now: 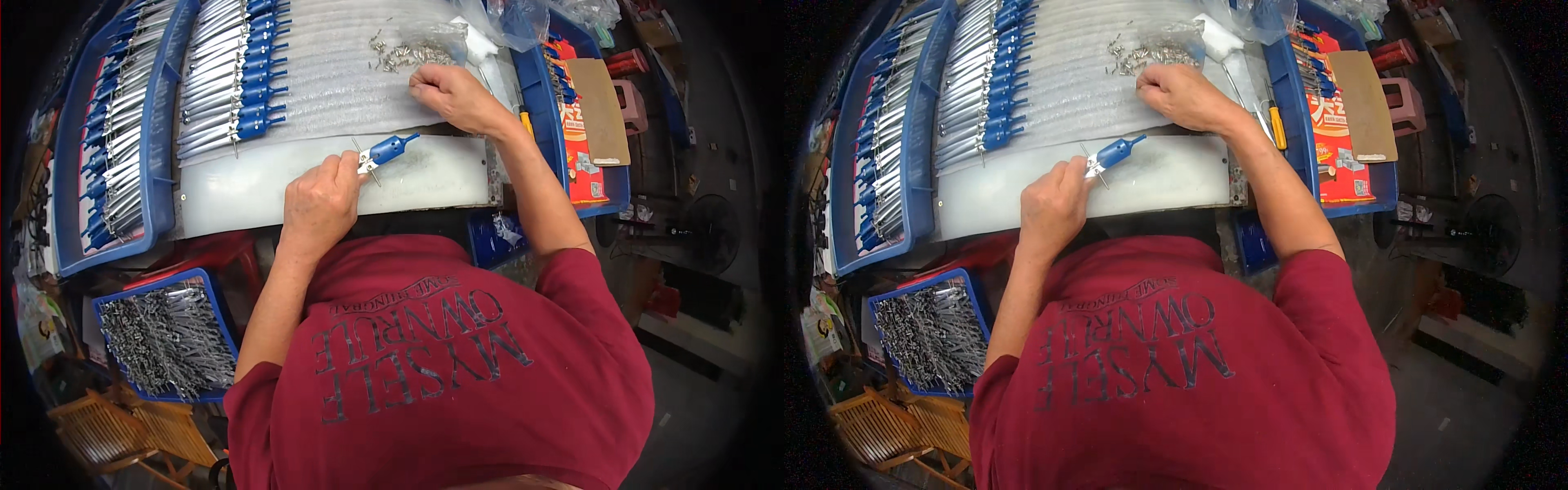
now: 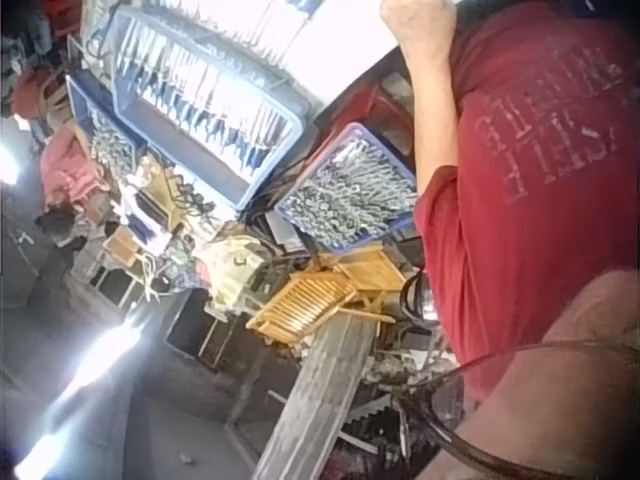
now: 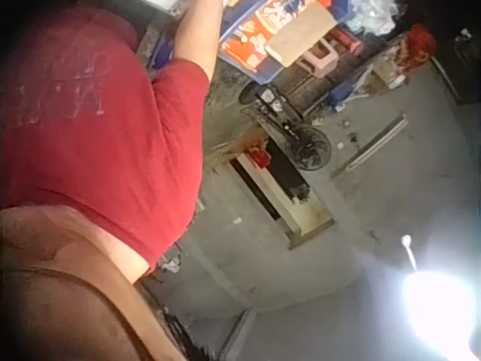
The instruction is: Assembling small metal slides by inserting pins and applying a blue sealant/threadlocker to the joints.
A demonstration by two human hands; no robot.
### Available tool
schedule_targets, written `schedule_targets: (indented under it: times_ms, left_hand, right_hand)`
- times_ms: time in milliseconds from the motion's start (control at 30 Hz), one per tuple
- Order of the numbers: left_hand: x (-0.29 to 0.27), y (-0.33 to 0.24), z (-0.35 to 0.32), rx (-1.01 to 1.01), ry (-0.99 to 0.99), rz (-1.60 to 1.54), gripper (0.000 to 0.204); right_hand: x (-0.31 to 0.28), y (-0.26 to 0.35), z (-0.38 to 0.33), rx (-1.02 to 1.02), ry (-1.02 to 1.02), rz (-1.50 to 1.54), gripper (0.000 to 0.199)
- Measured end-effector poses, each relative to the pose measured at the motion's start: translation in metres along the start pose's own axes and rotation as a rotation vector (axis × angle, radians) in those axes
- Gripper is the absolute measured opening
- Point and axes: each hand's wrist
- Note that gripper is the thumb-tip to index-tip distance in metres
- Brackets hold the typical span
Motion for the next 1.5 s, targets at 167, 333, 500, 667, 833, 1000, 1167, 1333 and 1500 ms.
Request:
schedule_targets:
  times_ms: [167, 333, 500, 667, 833, 1000, 1167, 1333, 1500]
  left_hand:
    - [0.000, 0.000, 0.000, 0.004, 0.022, 0.014, 0.018]
    - [-0.001, -0.002, 0.000, -0.002, 0.026, 0.021, 0.017]
    - [0.000, -0.003, -0.001, -0.014, 0.052, 0.019, 0.020]
    - [0.001, -0.003, -0.001, -0.008, 0.059, 0.044, 0.018]
    - [0.001, -0.005, 0.000, -0.003, 0.065, 0.076, 0.018]
    - [0.000, -0.006, 0.000, 0.006, 0.070, 0.109, 0.017]
    - [-0.001, -0.007, 0.000, 0.008, 0.055, 0.092, 0.017]
    - [-0.001, -0.006, -0.001, 0.007, 0.075, 0.115, 0.017]
    - [0.000, -0.006, 0.001, 0.018, 0.115, 0.140, 0.016]
  right_hand:
    - [0.001, 0.023, -0.023, 0.027, 0.135, 0.163, 0.018]
    - [0.011, 0.030, -0.032, -0.066, 0.188, 0.096, 0.018]
    - [0.020, 0.029, -0.033, -0.094, 0.167, 0.020, 0.016]
    - [0.025, 0.026, -0.033, -0.125, 0.145, -0.046, 0.015]
    - [0.027, 0.027, -0.034, -0.087, 0.123, -0.028, 0.016]
    - [0.029, 0.028, -0.035, -0.074, 0.107, -0.021, 0.016]
    - [0.030, 0.035, -0.035, -0.019, 0.119, -0.073, 0.016]
    - [0.036, 0.034, -0.035, -0.043, 0.053, -0.118, 0.016]
    - [0.039, 0.033, -0.035, 0.018, 0.033, -0.113, 0.014]
Point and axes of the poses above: each hand's wrist, its own z-axis towards the middle knuckle, its own x-axis out of the palm, y = z × x, and after that the axes turned 9 degrees about z, right-handed
